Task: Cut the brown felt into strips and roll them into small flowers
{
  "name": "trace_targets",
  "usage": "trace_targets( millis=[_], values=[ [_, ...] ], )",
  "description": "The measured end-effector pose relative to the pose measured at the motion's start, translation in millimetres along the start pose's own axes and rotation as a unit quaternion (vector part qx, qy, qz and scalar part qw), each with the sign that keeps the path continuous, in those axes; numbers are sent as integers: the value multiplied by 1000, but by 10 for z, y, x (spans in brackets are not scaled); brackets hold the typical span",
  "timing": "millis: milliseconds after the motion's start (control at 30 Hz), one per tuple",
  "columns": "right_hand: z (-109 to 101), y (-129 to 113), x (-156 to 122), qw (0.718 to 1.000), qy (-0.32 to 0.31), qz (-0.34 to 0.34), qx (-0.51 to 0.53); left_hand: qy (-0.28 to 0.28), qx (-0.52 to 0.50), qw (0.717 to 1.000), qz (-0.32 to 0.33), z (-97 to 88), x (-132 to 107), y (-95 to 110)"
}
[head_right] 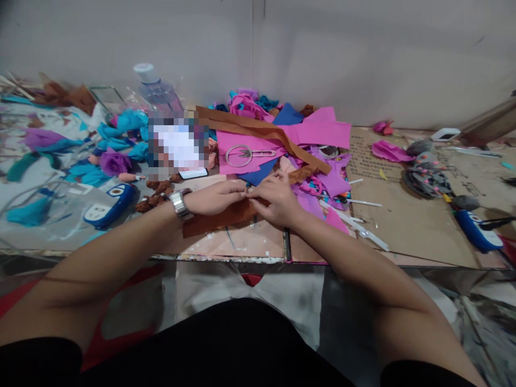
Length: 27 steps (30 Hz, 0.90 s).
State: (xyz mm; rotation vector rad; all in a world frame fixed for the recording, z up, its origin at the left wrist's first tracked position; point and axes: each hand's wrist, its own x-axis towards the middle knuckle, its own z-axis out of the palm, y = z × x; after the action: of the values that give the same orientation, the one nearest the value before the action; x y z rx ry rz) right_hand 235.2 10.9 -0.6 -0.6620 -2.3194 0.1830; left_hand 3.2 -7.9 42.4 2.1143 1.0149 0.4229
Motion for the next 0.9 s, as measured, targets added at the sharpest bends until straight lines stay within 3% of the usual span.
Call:
trace_targets(
  millis=[900],
  values=[
    [-5, 13, 6, 999, -30, 14, -13, 7, 13, 1000, -4, 34, 36, -117]
  ],
)
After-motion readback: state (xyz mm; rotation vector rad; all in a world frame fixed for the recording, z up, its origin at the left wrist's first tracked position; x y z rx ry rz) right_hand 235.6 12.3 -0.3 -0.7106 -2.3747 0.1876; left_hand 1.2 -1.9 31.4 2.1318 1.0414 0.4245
